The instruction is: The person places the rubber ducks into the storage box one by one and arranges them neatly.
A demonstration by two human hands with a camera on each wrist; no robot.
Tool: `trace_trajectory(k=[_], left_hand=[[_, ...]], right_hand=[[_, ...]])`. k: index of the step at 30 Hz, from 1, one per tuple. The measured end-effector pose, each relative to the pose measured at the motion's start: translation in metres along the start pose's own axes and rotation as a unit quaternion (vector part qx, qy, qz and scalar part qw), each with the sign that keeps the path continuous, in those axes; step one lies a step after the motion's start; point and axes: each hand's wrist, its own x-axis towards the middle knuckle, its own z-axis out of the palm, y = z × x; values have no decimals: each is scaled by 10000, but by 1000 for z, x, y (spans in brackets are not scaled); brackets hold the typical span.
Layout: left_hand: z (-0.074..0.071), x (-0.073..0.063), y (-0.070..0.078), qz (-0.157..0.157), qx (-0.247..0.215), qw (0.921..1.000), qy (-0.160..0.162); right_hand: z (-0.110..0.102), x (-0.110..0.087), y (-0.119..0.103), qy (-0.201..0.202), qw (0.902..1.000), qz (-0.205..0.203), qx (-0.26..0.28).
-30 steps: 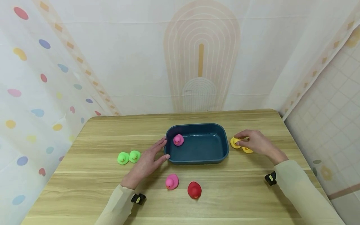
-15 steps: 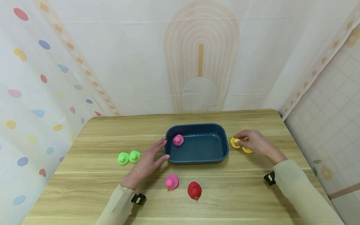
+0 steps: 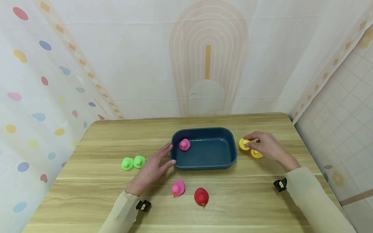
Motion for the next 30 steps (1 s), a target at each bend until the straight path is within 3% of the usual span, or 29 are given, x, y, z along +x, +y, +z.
trace_trajectory(k=[13,30], left_hand=[[0,0,1,-58,2,10000,-20],[0,-1,1,-89,-36,10000,-14]], right_hand=[[-8,-6,-15,531,9980,-323,-141],[-8,-9,-44,949,9945,-420,129]])
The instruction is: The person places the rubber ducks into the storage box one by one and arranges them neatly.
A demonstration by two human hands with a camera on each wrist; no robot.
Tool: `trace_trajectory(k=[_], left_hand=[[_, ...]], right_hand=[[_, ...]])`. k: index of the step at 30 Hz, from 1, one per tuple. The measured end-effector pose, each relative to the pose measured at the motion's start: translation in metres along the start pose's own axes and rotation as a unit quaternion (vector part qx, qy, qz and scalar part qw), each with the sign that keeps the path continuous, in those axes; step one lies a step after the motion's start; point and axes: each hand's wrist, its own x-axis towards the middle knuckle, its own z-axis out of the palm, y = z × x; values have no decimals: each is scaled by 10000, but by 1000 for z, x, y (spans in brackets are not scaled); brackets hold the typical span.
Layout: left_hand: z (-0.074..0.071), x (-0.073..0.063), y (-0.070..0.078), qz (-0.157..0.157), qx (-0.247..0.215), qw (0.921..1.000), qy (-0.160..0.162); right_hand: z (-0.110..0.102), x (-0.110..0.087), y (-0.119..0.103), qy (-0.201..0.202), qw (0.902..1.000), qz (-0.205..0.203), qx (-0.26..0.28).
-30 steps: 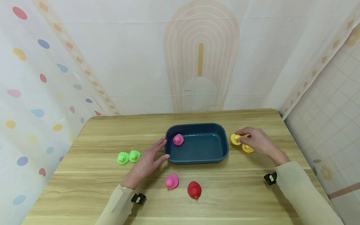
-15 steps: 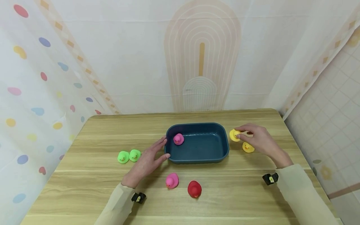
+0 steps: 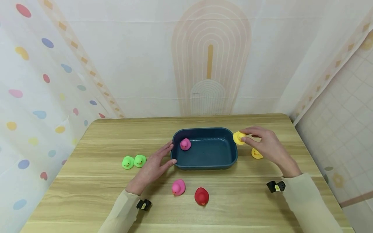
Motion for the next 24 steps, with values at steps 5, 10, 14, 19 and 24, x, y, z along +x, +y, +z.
trace_trajectory(k=[5,10,14,19,24], left_hand=[[1,1,0,11,-14,10000,8],[3,2,1,15,-21,10000,26],[2,1,2,-9,-24,10000,27],[2,1,3,-66,-27,10000,6],[2,1,1,-70,-32,10000,8]], right_hand=[[3,0,-8,99,9998,-138,96],[8,1,-16,159,9994,-282,113],[13,3,-23,171,9993,-224,230],[19,7,-32,127,9992,-173,343],[28,14,-39,85,9984,-215,507]])
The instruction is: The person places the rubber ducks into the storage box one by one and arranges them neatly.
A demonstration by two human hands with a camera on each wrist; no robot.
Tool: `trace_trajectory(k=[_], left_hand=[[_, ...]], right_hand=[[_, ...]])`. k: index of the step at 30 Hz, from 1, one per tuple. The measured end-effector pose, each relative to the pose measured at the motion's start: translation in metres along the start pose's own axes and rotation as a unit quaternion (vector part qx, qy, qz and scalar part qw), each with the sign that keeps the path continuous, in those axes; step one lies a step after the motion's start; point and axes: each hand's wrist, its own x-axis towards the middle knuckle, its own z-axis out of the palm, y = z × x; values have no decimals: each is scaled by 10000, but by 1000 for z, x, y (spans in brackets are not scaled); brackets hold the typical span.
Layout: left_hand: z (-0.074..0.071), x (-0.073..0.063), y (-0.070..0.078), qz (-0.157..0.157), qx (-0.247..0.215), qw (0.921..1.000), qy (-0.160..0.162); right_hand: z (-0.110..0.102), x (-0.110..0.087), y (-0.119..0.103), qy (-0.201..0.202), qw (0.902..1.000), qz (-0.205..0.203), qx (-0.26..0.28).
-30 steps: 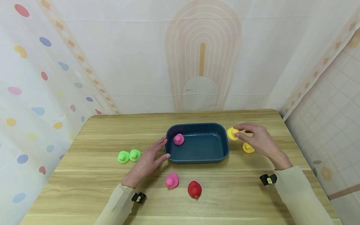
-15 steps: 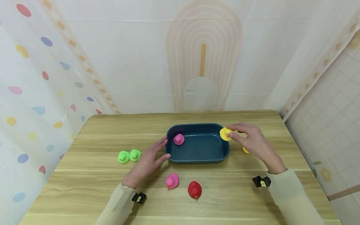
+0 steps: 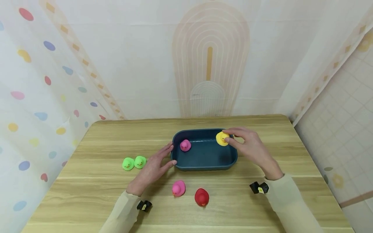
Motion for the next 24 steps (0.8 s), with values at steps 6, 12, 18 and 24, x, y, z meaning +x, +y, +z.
trace_trajectory(k=[6,12,18,24], left_hand=[[-1,0,-4,55,-22,10000,49],[-2,1,-6,45,3,10000,50],[-2,1,-7,28,11,10000,62],[-3,1,-8,17,21,10000,56]], right_hand=[[13,9,-6,-159,9997,-100,144],[28,18,-8,-200,9993,-283,151],[40,26,-6,-248,9991,-259,211],[50,34,-6,-395,9988,-189,235]])
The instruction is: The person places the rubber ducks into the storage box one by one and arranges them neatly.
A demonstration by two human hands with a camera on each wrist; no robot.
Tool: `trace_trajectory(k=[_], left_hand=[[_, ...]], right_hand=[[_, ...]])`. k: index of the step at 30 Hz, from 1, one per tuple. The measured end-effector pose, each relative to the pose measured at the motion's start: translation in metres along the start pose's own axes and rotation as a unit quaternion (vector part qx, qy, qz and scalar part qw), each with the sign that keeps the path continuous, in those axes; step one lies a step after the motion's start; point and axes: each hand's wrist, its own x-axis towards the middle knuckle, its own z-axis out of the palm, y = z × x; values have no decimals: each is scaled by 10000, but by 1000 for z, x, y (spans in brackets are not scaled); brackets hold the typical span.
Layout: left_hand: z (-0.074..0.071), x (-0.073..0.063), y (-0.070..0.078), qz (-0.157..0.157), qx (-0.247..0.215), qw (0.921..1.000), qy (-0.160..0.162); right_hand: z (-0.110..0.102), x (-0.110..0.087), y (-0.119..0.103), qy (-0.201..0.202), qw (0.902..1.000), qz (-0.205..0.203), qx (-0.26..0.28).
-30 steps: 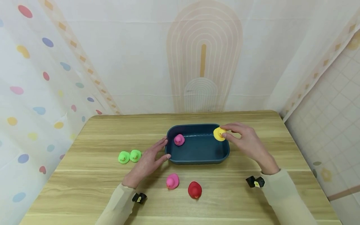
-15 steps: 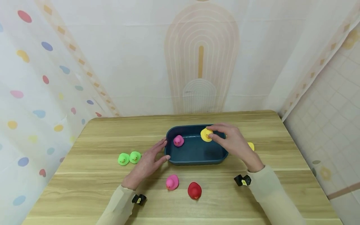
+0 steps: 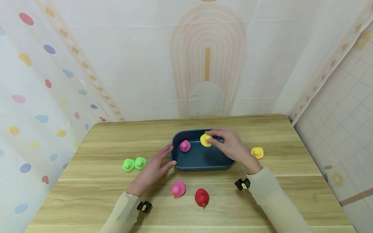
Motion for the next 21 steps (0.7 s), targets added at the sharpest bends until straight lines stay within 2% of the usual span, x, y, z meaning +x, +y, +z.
trace_trajectory(k=[12,21], left_hand=[[0,0,1,-60,-7,10000,-26],[2,0,2,-71,11,10000,-15]], right_hand=[[17,13,1,-266,9996,7,20],[30,20,4,-296,9995,38,-104]])
